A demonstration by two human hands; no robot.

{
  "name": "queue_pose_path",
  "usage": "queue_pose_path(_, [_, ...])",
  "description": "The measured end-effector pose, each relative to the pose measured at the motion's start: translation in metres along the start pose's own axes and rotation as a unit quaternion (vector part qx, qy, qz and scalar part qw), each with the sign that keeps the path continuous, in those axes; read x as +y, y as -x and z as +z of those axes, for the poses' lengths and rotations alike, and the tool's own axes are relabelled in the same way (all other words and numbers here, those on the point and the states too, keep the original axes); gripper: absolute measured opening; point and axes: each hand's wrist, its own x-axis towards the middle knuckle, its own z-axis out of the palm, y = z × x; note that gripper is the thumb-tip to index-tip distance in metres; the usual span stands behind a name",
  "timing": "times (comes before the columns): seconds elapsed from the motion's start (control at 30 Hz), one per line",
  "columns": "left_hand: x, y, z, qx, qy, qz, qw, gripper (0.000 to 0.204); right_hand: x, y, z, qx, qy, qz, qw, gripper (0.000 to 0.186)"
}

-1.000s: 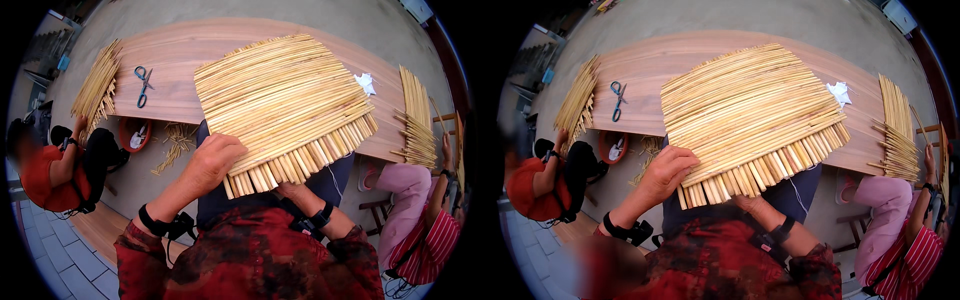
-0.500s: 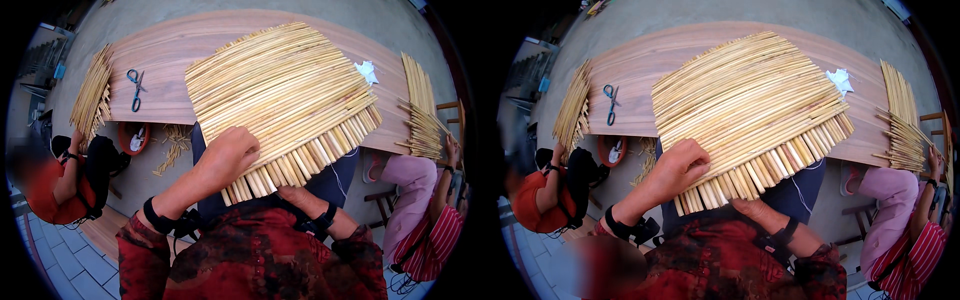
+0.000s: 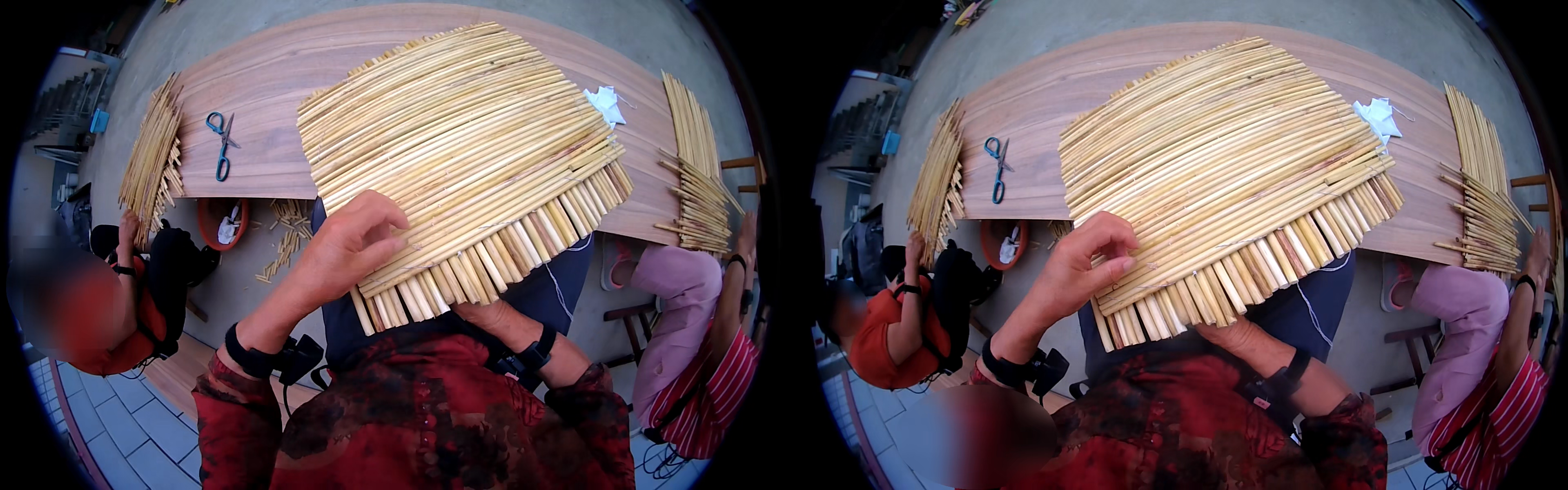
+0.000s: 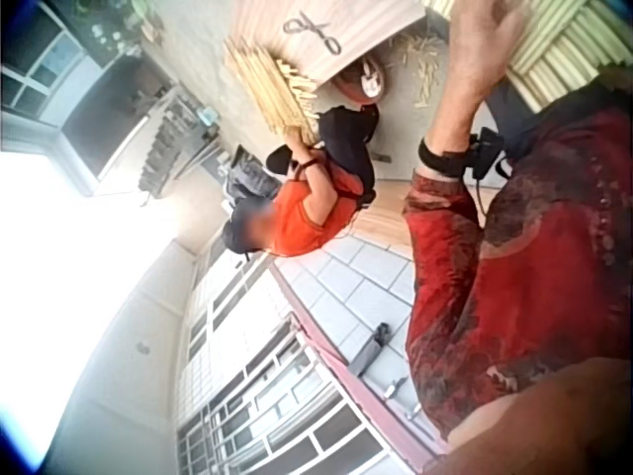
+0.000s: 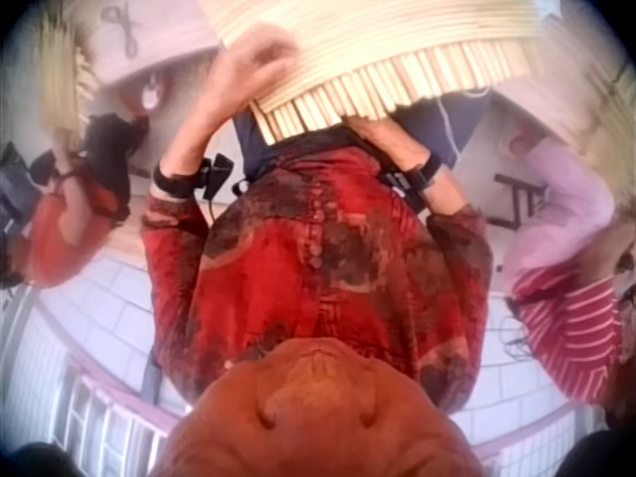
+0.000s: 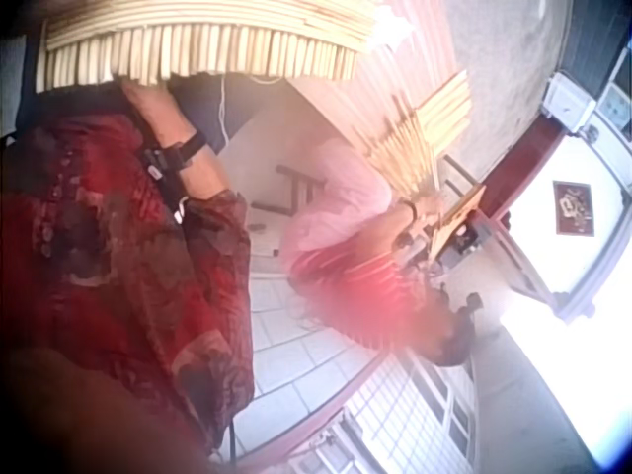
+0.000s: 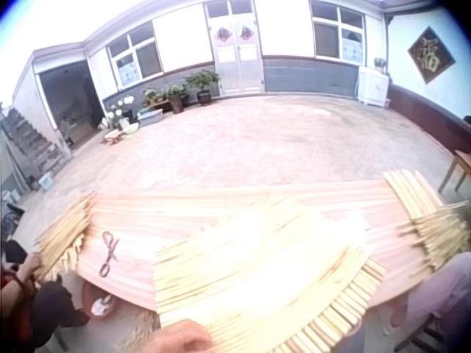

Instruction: The person weaves a bamboo mat by hand, threading a thin string through the ends of bamboo strips to secure them. They periodically lift and flip the mat to work on different sections and tie off the string.

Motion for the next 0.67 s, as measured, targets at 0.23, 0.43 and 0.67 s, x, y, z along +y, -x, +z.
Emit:
queue_pose_path(0.23, [-0.014, -0.004, 0.005, -0.027, -0.239, 0.170, 0.956, 0.019, -0.007, 0.000, -0.002, 0.007, 0.023, -0.022, 0.999, 0.038])
queue_pose_path(0.43, [-0.014, -0.004, 0.006, -0.012, -0.291, 0.188, 0.938, 0.012, -0.006, -0.001, -0.007, -0.073, 0.024, 0.014, 0.997, 0.043])
queue_pose_path(0.67, [-0.006, -0.001, 0.011, 0.022, -0.251, 0.068, 0.965, 0.008, -0.031, -0.027, -0.016, -0.157, 0.042, 0.202, 0.966, 0.048])
